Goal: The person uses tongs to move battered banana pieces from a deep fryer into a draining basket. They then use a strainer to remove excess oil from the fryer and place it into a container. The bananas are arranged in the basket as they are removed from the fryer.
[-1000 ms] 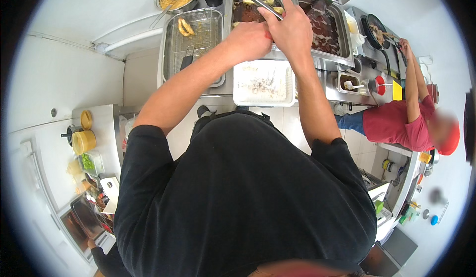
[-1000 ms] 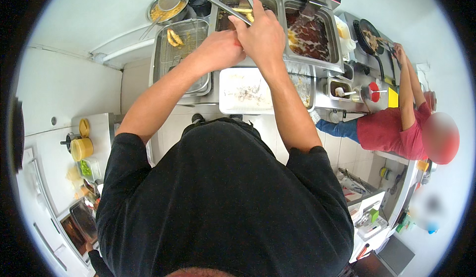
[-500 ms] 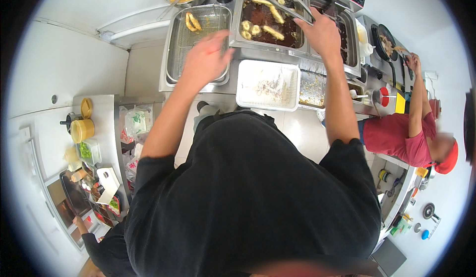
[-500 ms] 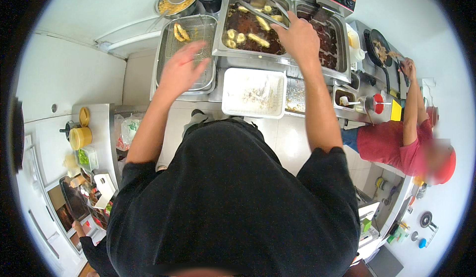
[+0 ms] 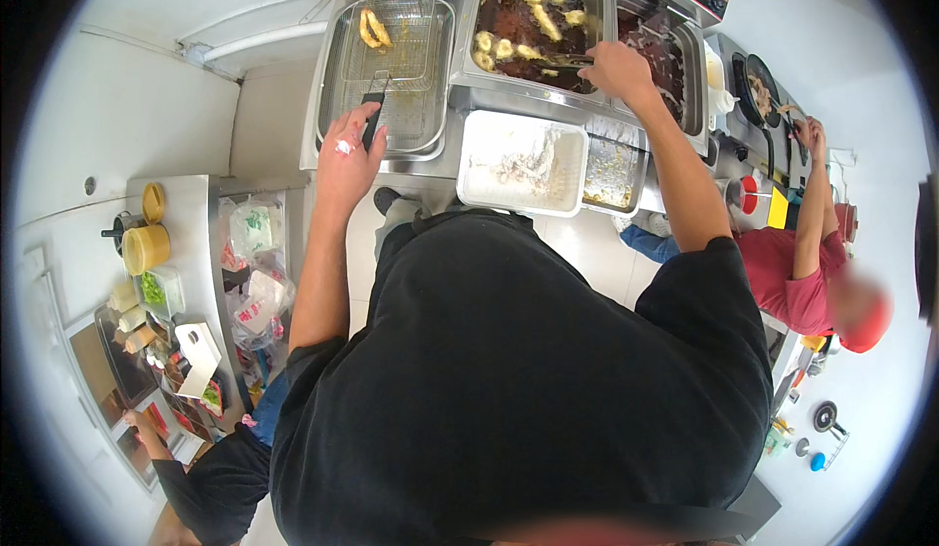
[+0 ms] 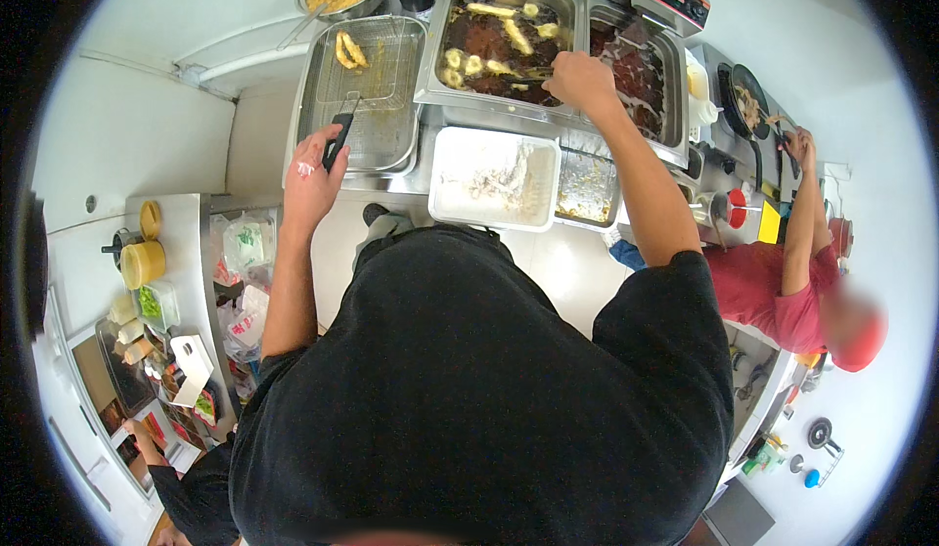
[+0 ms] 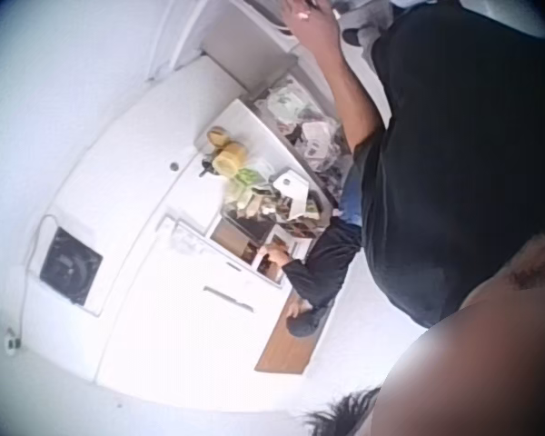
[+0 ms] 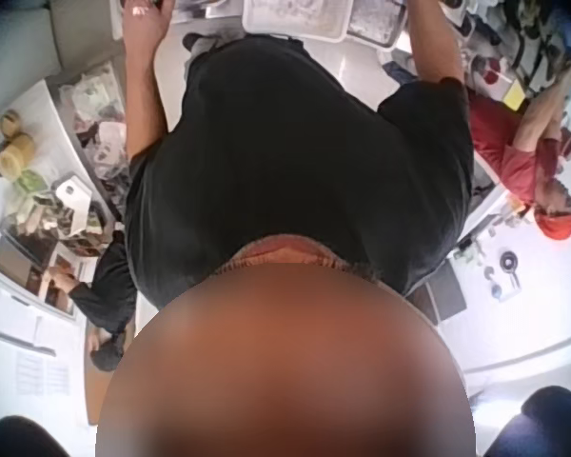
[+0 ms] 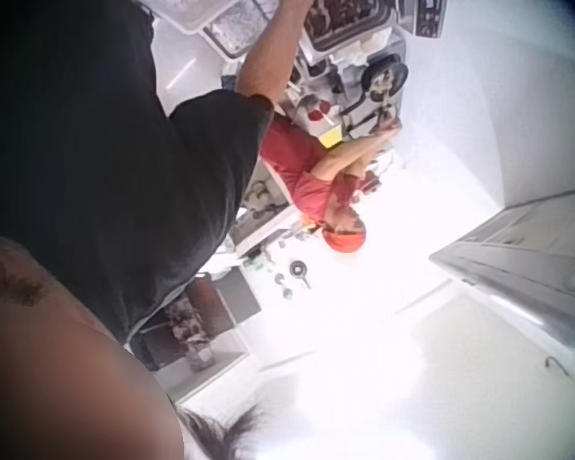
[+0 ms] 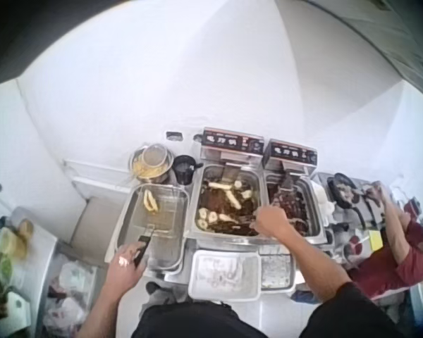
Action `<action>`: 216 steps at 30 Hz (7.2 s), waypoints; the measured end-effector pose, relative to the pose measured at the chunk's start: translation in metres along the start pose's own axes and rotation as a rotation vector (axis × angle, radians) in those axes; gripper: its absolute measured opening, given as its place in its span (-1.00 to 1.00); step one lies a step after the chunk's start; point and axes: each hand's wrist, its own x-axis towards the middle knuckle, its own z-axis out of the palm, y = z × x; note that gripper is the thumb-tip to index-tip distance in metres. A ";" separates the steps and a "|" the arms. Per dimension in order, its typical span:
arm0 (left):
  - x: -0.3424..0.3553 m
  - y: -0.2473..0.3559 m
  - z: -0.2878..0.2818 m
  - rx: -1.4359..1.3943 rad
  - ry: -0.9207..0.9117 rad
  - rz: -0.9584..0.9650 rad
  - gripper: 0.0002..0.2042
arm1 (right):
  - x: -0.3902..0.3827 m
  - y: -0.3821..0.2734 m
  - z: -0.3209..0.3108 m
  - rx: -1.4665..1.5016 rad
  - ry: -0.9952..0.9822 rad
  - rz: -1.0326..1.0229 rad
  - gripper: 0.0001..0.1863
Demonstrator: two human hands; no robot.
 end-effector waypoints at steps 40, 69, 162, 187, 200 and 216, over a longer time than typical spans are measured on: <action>-0.005 0.008 0.008 -0.056 0.050 -0.084 -0.68 | 0.128 -0.035 -0.015 -0.144 0.133 -0.118 -0.63; 0.018 0.001 0.009 -0.110 0.024 -0.125 -0.69 | 0.022 0.011 0.001 0.102 -0.106 0.012 -0.41; 0.002 0.002 0.001 -0.140 0.028 -0.173 -0.69 | 0.078 -0.016 0.019 0.138 0.038 0.026 -0.45; 0.001 0.001 0.001 -0.148 0.048 -0.150 -0.69 | 0.055 -0.034 0.001 0.049 0.141 -0.143 -0.45; -0.003 0.008 0.002 -0.108 0.054 -0.106 -0.70 | 0.119 -0.033 0.025 0.221 -0.012 0.035 -0.28; 0.008 0.004 0.003 -0.141 0.020 -0.142 -0.70 | 0.035 -0.021 -0.020 0.008 0.047 -0.096 -0.49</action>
